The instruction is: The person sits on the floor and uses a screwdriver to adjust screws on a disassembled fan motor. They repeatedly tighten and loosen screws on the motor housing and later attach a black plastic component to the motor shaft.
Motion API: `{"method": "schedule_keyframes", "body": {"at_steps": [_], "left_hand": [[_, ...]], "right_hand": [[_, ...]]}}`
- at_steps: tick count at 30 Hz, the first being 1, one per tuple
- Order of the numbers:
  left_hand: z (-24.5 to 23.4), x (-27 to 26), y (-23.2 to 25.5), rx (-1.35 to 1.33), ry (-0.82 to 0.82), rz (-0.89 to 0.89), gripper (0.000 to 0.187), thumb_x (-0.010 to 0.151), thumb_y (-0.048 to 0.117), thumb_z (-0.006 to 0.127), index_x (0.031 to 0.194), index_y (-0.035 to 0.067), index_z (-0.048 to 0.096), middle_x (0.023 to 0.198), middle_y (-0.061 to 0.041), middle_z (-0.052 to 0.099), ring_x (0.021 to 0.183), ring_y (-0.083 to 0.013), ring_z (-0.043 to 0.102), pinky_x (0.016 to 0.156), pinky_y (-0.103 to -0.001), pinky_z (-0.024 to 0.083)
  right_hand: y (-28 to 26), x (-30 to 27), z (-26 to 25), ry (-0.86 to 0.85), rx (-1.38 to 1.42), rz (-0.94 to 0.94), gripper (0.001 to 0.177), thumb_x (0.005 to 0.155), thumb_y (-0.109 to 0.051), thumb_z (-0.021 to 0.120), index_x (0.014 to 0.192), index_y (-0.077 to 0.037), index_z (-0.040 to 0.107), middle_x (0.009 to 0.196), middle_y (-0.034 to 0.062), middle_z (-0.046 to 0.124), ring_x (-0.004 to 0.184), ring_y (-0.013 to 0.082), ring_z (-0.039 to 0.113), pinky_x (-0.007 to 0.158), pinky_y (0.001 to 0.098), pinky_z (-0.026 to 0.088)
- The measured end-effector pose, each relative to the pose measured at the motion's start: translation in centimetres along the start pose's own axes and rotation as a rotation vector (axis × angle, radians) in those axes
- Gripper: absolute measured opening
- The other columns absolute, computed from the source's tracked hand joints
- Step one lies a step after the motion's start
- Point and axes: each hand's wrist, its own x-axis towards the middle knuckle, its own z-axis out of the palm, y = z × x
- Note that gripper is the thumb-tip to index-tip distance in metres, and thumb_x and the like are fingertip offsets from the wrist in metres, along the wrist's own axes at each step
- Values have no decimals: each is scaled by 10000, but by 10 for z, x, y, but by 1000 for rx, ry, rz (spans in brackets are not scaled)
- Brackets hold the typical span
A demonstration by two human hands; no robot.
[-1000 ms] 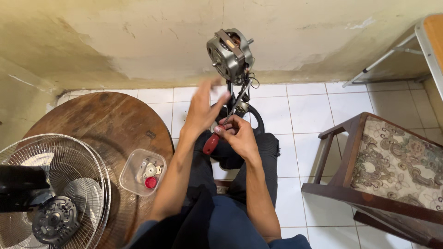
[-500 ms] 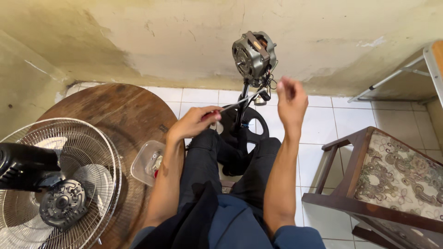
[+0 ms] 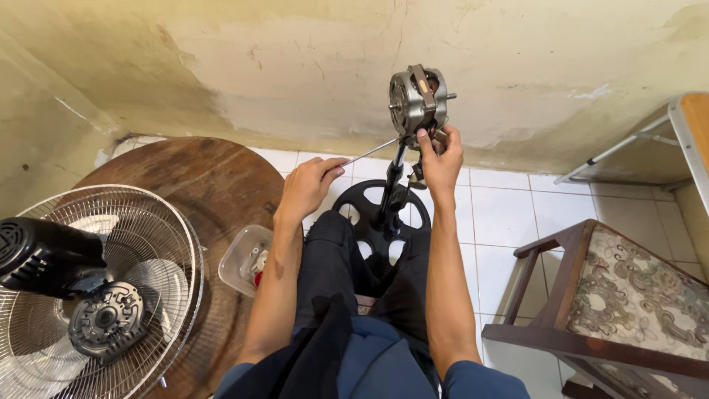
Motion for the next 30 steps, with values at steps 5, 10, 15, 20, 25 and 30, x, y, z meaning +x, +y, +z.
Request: {"method": "schedule_keyframes", "body": {"at_steps": [5, 10, 15, 20, 25, 30], "left_hand": [[3, 6, 0, 44, 79, 63, 251, 967, 306, 646, 1163, 220, 776, 839, -115, 672, 830, -333, 664, 696, -463, 508], [7, 11, -7, 67, 74, 78, 247, 965, 291, 655, 1170, 239, 783, 854, -117, 678, 827, -343, 663, 700, -468, 508], [10, 15, -16, 76, 70, 76, 243, 965, 274, 655, 1168, 243, 785, 869, -107, 692, 823, -339, 665, 690, -471, 507], [13, 17, -22, 93, 78, 56, 256, 963, 258, 652, 1182, 246, 786, 855, -108, 686, 813, -327, 660, 680, -465, 503], [16, 17, -22, 97, 75, 77, 253, 963, 276, 667, 1184, 248, 786, 849, -111, 673, 824, -321, 650, 679, -464, 500], [15, 17, -24, 78, 83, 72, 256, 965, 280, 662, 1190, 252, 783, 857, -100, 672, 837, -309, 645, 699, -453, 499]], "right_hand": [[-2, -3, 3, -4, -15, -69, 412, 976, -193, 759, 1272, 39, 593, 1041, 85, 726, 897, 107, 672, 807, 249, 538], [0, -6, 3, -15, 41, -46, 426, 981, -186, 750, 1297, 34, 566, 1070, 86, 730, 908, 99, 671, 795, 236, 540], [3, -7, 1, -17, 28, -56, 429, 992, -170, 746, 1313, 40, 555, 1075, 97, 732, 881, 95, 656, 774, 234, 532], [5, -5, 2, -36, 69, -67, 414, 993, -143, 736, 1307, 44, 541, 1093, 105, 734, 916, 99, 673, 793, 240, 538], [4, -8, 1, -44, 71, -82, 418, 996, -130, 732, 1315, 50, 531, 1116, 117, 726, 933, 107, 670, 808, 247, 543], [2, -8, -1, -60, 76, -78, 426, 1001, -122, 732, 1324, 54, 517, 1124, 124, 725, 958, 115, 675, 838, 250, 549]]}}
